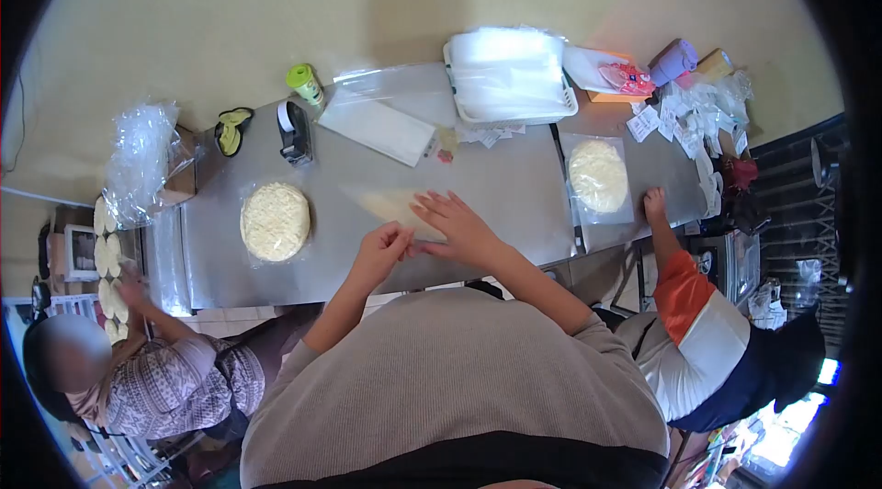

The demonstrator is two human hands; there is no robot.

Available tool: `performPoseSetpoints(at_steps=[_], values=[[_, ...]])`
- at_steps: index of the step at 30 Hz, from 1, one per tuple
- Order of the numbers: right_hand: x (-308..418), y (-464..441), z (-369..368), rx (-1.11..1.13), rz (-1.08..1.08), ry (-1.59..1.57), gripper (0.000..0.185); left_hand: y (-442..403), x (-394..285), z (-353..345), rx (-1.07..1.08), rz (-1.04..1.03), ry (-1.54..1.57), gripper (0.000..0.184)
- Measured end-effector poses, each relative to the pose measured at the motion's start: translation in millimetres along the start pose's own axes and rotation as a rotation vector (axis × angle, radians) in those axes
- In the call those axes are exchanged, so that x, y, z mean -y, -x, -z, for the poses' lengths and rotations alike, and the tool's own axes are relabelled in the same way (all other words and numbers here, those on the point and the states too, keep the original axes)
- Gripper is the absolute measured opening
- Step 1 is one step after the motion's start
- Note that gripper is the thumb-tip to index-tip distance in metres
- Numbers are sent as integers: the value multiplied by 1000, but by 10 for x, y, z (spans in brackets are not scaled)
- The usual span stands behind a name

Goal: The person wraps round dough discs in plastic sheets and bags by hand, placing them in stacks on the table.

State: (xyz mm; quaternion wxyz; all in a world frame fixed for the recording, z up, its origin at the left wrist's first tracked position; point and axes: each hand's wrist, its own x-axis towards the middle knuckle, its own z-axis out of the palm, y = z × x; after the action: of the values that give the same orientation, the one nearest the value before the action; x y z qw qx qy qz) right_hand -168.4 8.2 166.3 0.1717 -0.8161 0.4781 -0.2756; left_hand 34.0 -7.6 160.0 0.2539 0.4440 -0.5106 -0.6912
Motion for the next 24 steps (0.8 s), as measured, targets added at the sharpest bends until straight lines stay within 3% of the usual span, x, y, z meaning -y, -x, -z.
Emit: performPoseSetpoints(at_steps=[2, 5, 10, 12, 14, 16, 18, 21, 22, 24], values=[[-116, -35, 161, 31, 91, -38, 38, -41, -530, -292, 38, -20, -66, 27], [-209, 92, 562, 40, -282, -452, 31, -258, -839, -606, 95, -101, -29, 29], [-907, 584, 1164, 72, -617, -760, 27, -1230, -861, -690, 125, -67, -60, 29], [-1086, 787, 1546, 23, -612, -552, 27, -1770, -801, -561, -14, -4, -80, 38], [-1347, 1018, 1816, -84, -552, -396, 24, -2384, -608, -509, -296, -112, -214, 50], [-1310, 1026, 2124, -106, -655, -253, 24, -3058, -296, -377, -523, -102, -252, 62], [-1386, 1082, 2280, -119, -728, -211, 23, -3568, -32, -292, -531, 41, -269, 59], [-1867, 1458, 1990, -100, -540, -96, 26, -3896, 171, -335, -480, 145, -385, 53], [-1986, 1563, 1880, 51, -606, -68, 29, -3955, 179, -368, -455, 163, -443, 51], [-2038, 1638, 1774, 169, -687, -241, 32, -3591, -227, -687, -638, -21, -676, 40]])
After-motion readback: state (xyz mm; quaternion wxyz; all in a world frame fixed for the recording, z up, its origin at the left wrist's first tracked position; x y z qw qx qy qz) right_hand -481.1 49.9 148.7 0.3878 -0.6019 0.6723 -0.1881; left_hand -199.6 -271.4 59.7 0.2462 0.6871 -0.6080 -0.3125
